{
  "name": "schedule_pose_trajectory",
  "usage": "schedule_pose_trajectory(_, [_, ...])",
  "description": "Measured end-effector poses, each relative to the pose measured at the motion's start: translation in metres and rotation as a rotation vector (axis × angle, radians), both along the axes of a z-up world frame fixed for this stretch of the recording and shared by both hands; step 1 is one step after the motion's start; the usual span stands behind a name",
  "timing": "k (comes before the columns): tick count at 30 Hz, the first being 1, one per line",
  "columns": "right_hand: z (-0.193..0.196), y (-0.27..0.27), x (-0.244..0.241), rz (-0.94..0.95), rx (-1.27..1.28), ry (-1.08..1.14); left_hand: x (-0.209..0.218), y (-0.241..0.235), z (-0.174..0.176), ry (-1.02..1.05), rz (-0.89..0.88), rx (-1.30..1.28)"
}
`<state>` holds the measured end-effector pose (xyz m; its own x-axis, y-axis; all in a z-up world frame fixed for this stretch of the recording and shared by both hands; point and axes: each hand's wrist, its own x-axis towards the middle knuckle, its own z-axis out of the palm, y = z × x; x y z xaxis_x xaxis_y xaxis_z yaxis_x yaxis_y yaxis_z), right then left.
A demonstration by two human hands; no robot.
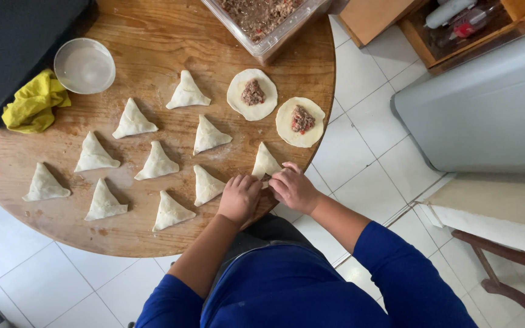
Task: Folding round dough wrappers filled with meat into triangular samosas on a wooden table.
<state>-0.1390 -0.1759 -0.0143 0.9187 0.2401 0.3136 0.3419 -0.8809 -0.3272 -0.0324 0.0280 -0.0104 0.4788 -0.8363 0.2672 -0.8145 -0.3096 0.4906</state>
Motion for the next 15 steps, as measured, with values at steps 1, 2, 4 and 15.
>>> schedule_pose_trajectory(1, [0.005, 0.000, 0.003, 0.006, 0.002, 0.002, -0.002, 0.001, -0.005, 0.002, 0.006, 0.002])
schedule_pose_trajectory(2, [0.009, -0.002, 0.008, 0.014, 0.032, -0.031, 0.000, 0.000, -0.011, 0.011, 0.028, -0.007])
schedule_pose_trajectory(4, [0.012, -0.005, 0.015, 0.024, 0.061, -0.066, 0.005, -0.003, -0.015, 0.018, 0.052, -0.017])
schedule_pose_trajectory(15, [-0.007, -0.009, 0.036, -0.187, 0.387, 0.220, 0.055, -0.018, 0.019, 0.688, 0.263, 0.471])
